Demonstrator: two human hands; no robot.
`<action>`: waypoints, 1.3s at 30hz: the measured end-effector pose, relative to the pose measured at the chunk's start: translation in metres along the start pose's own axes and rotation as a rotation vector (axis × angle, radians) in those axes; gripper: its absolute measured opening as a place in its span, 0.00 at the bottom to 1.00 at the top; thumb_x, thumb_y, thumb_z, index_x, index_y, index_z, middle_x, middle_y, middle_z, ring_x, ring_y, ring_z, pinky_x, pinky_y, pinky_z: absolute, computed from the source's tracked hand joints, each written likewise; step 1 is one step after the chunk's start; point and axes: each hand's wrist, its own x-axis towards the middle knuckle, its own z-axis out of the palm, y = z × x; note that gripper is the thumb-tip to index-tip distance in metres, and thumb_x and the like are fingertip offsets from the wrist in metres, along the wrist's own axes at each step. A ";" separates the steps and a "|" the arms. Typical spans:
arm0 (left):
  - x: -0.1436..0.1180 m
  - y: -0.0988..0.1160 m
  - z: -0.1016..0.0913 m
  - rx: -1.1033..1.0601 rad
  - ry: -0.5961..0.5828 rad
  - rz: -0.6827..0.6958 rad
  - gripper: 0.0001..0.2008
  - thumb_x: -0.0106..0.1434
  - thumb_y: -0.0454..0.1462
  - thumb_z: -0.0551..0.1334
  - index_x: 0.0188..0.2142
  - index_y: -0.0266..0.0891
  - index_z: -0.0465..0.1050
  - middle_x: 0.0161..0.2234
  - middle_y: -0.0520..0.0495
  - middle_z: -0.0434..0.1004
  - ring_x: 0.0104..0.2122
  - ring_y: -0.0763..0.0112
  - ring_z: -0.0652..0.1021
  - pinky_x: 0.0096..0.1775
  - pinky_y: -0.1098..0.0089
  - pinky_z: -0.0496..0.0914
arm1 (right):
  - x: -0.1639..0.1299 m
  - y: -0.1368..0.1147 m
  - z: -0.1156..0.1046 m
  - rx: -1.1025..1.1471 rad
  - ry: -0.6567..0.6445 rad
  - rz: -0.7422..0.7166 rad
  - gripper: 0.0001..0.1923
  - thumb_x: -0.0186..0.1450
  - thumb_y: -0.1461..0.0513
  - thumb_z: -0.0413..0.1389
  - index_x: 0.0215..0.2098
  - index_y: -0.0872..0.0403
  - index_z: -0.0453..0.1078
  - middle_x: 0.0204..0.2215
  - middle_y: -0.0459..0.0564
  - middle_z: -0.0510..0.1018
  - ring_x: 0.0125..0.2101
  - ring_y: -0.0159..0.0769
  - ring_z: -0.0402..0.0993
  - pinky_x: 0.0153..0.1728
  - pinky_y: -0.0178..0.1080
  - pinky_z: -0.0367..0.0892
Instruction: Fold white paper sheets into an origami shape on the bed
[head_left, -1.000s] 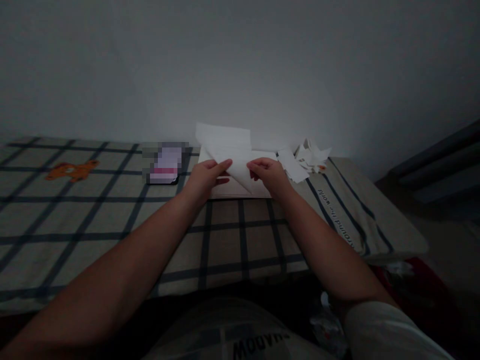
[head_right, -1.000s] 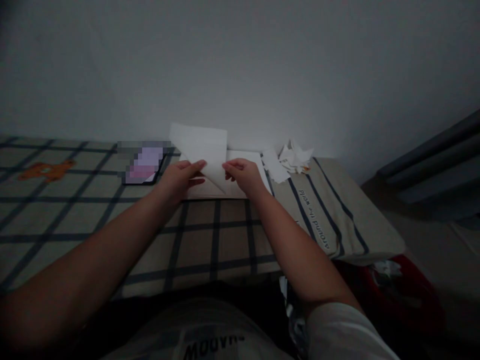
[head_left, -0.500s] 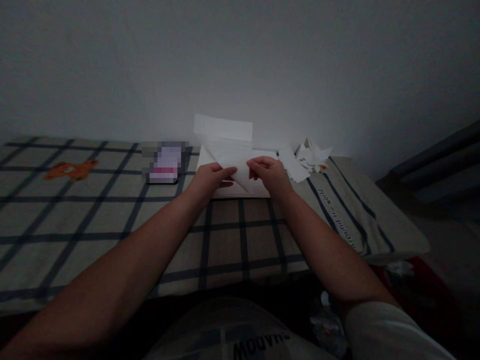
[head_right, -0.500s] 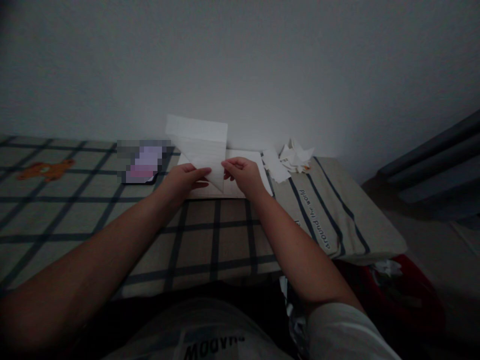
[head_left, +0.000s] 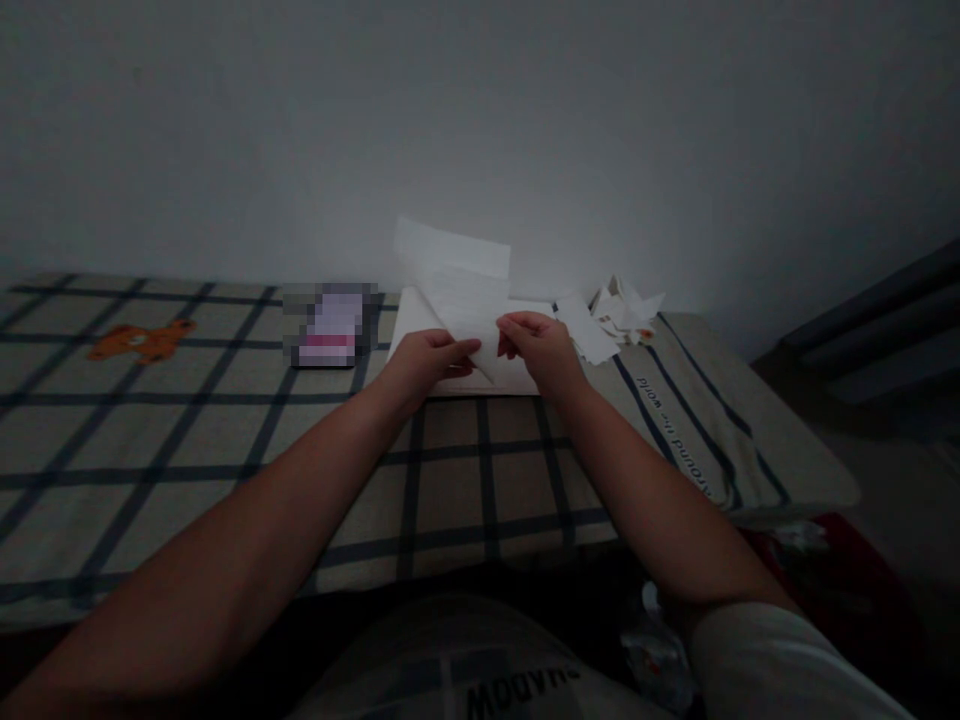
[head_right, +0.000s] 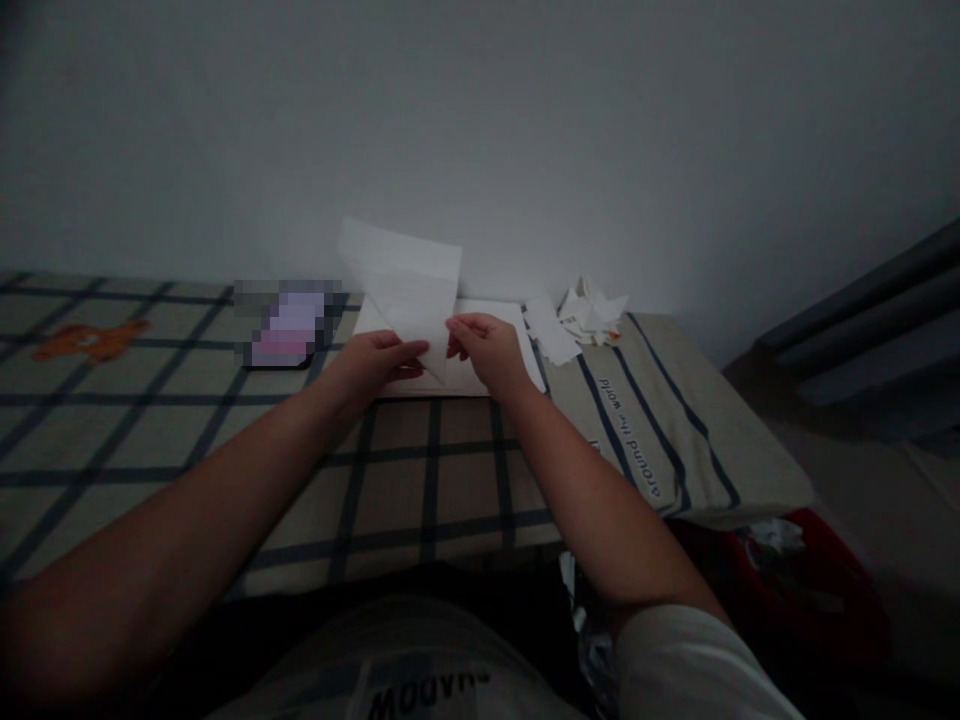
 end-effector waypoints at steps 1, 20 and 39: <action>0.000 0.000 0.001 -0.004 0.010 0.003 0.13 0.49 0.41 0.73 0.22 0.37 0.72 0.26 0.48 0.78 0.29 0.71 0.77 0.41 0.65 0.76 | 0.000 0.000 0.000 0.007 0.000 -0.005 0.11 0.60 0.54 0.61 0.30 0.55 0.74 0.19 0.44 0.74 0.21 0.29 0.69 0.24 0.36 0.63; -0.007 0.001 0.006 -0.036 -0.043 -0.036 0.13 0.49 0.41 0.74 0.22 0.38 0.73 0.25 0.49 0.76 0.29 0.70 0.78 0.43 0.63 0.76 | -0.002 -0.002 0.004 0.007 0.041 0.021 0.09 0.61 0.55 0.60 0.32 0.53 0.71 0.22 0.44 0.74 0.23 0.29 0.70 0.26 0.36 0.64; -0.013 0.001 0.012 -0.157 -0.184 -0.147 0.09 0.56 0.41 0.70 0.33 0.39 0.78 0.32 0.45 0.80 0.36 0.68 0.80 0.41 0.66 0.76 | -0.002 0.003 0.004 0.018 0.047 0.000 0.10 0.62 0.54 0.59 0.30 0.52 0.68 0.21 0.44 0.74 0.23 0.30 0.70 0.26 0.37 0.64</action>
